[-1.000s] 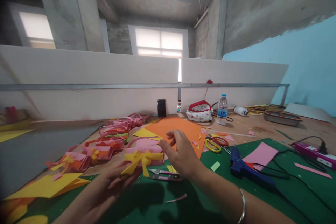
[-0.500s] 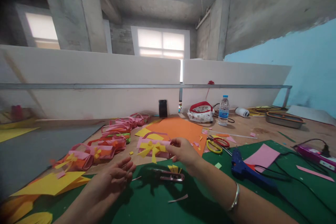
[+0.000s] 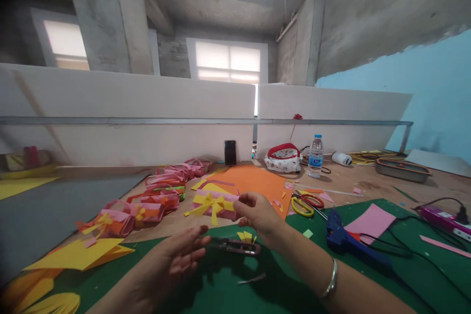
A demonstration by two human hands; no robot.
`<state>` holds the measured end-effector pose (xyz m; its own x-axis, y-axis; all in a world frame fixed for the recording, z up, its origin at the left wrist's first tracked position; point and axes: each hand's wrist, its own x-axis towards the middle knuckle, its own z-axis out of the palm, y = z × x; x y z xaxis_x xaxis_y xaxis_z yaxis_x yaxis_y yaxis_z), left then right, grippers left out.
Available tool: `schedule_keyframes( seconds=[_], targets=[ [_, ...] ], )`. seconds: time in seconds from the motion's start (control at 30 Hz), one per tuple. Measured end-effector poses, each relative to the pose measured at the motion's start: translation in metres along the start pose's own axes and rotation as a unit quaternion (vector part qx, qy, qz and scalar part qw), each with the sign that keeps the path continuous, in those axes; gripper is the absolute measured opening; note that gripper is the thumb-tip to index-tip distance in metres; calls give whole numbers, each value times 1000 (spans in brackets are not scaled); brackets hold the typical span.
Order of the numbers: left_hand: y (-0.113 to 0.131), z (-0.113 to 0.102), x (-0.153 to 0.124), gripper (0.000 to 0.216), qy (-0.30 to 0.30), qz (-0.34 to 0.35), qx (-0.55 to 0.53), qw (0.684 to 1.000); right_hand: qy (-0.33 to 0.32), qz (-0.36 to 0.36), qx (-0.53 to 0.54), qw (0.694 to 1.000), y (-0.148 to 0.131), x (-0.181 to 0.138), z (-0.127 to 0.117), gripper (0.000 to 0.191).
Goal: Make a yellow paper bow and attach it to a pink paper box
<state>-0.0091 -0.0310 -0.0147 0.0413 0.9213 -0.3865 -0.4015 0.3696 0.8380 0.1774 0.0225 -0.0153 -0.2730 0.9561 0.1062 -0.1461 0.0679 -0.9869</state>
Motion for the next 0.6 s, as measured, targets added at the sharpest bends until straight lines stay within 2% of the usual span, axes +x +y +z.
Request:
schedule_keyframes(
  seconds=[0.13, 0.23, 0.4, 0.6],
  targets=[
    [-6, 9, -1, 19, -27, 7, -32, 999, -51, 6, -25, 998, 0, -6, 6, 35],
    [-4, 11, -2, 11, -17, 4, -59, 998, -82, 12, -41, 996, 1, -8, 8, 36],
    [-5, 5, 1, 13, -6, 7, -6, 1000, -36, 10, -45, 998, 3, -2, 5, 42],
    [-14, -2, 8, 20, -65, 3, 73, 995, -17, 16, -69, 997, 4, 3, 2, 39]
  ],
)
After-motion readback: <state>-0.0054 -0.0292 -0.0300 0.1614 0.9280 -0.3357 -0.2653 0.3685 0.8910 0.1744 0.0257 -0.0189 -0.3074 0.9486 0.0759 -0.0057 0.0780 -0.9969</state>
